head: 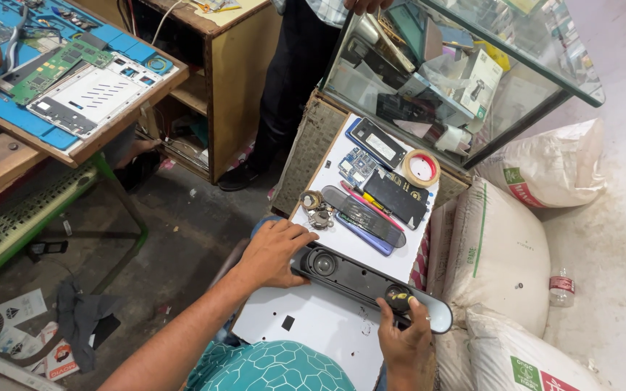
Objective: The person repairs a long black speaker bar on a workbench, using a screwdriver to unscrew and tighten its rear panel while holding the speaker steady with the other hand. They reposition the speaker on the bench and continue driving screws along its edge.
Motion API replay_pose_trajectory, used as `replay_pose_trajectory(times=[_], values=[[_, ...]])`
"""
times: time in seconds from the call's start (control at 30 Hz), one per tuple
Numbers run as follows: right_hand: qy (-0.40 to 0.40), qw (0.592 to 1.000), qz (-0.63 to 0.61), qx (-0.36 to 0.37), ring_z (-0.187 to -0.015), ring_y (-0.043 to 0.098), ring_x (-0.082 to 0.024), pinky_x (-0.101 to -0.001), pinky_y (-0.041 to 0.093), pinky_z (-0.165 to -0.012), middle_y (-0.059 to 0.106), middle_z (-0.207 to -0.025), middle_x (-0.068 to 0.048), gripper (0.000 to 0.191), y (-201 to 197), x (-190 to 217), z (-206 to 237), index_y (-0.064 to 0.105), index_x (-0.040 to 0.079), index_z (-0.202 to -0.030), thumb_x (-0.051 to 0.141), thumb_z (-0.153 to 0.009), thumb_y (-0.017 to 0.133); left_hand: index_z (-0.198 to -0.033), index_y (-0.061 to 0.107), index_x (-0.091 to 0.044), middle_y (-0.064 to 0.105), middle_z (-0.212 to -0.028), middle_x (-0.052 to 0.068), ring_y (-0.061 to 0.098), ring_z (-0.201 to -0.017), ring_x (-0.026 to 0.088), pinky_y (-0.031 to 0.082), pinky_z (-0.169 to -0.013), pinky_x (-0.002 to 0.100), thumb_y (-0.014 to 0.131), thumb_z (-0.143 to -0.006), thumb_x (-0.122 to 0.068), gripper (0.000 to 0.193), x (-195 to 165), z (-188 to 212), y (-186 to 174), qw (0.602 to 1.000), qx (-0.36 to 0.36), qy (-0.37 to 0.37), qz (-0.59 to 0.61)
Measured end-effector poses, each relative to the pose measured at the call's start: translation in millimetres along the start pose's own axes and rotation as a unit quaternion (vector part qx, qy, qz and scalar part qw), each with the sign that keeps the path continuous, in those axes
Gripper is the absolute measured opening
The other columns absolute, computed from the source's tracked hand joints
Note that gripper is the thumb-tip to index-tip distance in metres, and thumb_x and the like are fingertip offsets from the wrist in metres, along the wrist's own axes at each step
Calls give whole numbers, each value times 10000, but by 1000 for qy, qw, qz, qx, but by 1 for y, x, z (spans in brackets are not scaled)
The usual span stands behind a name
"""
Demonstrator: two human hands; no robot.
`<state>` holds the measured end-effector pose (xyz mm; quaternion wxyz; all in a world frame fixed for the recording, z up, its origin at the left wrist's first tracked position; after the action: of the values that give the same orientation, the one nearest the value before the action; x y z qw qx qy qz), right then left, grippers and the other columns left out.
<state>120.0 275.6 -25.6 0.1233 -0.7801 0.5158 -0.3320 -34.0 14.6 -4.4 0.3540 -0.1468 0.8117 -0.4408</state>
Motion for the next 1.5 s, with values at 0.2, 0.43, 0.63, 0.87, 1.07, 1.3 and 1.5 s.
replay_pose_trajectory(times=[0.2, 0.43, 0.63, 0.87, 1.07, 1.3, 1.5], values=[[-76, 996, -37, 13, -1062, 703, -369, -456, 580, -913, 668, -1114, -210, 720, 3, 15, -5, 265, 150, -1395, -7, -862, 722, -1323, 623, -137, 634, -1238, 56, 540, -1185, 263, 402, -1002, 427, 932, -560, -503, 901, -1, -2, 0, 1000, 5, 1, -2], [2, 999, 48, -10, -933, 694, -287, -398, 568, -803, 669, -1019, -151, 816, -5, 6, -6, 314, 204, -1364, 110, -805, 901, -1322, 626, -154, 640, -1242, 44, 546, -1185, 249, 396, -1011, 431, 928, -566, -502, 885, -1, -2, 1, 1000, 9, -1, -15], [-69, 997, -27, 17, -1079, 709, -367, -482, 595, -938, 676, -1157, -187, 807, 1, 13, 1, 229, 192, -1498, -25, -888, 711, -1318, 626, -146, 634, -1237, 54, 541, -1187, 263, 395, -1010, 438, 931, -558, -507, 895, -2, -3, 2, 1000, 7, 1, -12], [15, 999, 31, -20, -954, 706, -279, -389, 590, -819, 688, -1022, -162, 834, 1, -7, 10, 299, 222, -1397, 21, -805, 852, -1325, 622, -149, 629, -1234, 53, 539, -1183, 261, 404, -1008, 431, 931, -557, -506, 902, 0, -1, 4, 1000, 9, -3, -5], [-70, 997, -33, 10, -1110, 703, -348, -417, 596, -957, 644, -1220, -238, 768, 5, 8, 8, 235, 142, -1491, -60, -910, 695, -1321, 630, -147, 637, -1239, 50, 548, -1190, 264, 404, -1001, 434, 930, -557, -499, 893, 1, 0, 3, 1000, -13, 14, 1], [-16, 999, 32, -10, -932, 724, -301, -377, 601, -775, 681, -1059, -158, 818, 0, 9, 0, 299, 192, -1435, -8, -830, 811, -1328, 622, -140, 629, -1235, 64, 543, -1187, 268, 401, -1007, 432, 929, -568, -517, 902, 1, -1, 6, 1000, 10, 6, -6], [-56, 998, -20, -1, -1091, 699, -331, -412, 603, -893, 625, -1220, -222, 814, 6, 14, 4, 241, 178, -1499, -79, -880, 703, -1323, 628, -135, 633, -1224, 66, 546, -1183, 271, 401, -1006, 435, 924, -573, -524, 895, 2, -1, 3, 1000, -10, 19, -2]])
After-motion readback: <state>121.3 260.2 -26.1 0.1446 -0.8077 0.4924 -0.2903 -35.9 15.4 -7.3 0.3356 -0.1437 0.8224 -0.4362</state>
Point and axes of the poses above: each hand's wrist, its own z-axis away from the middle knuckle, its own y-axis out of the palm, x = y × z, the point moved 6 cm from there along -z, towards the middle knuckle
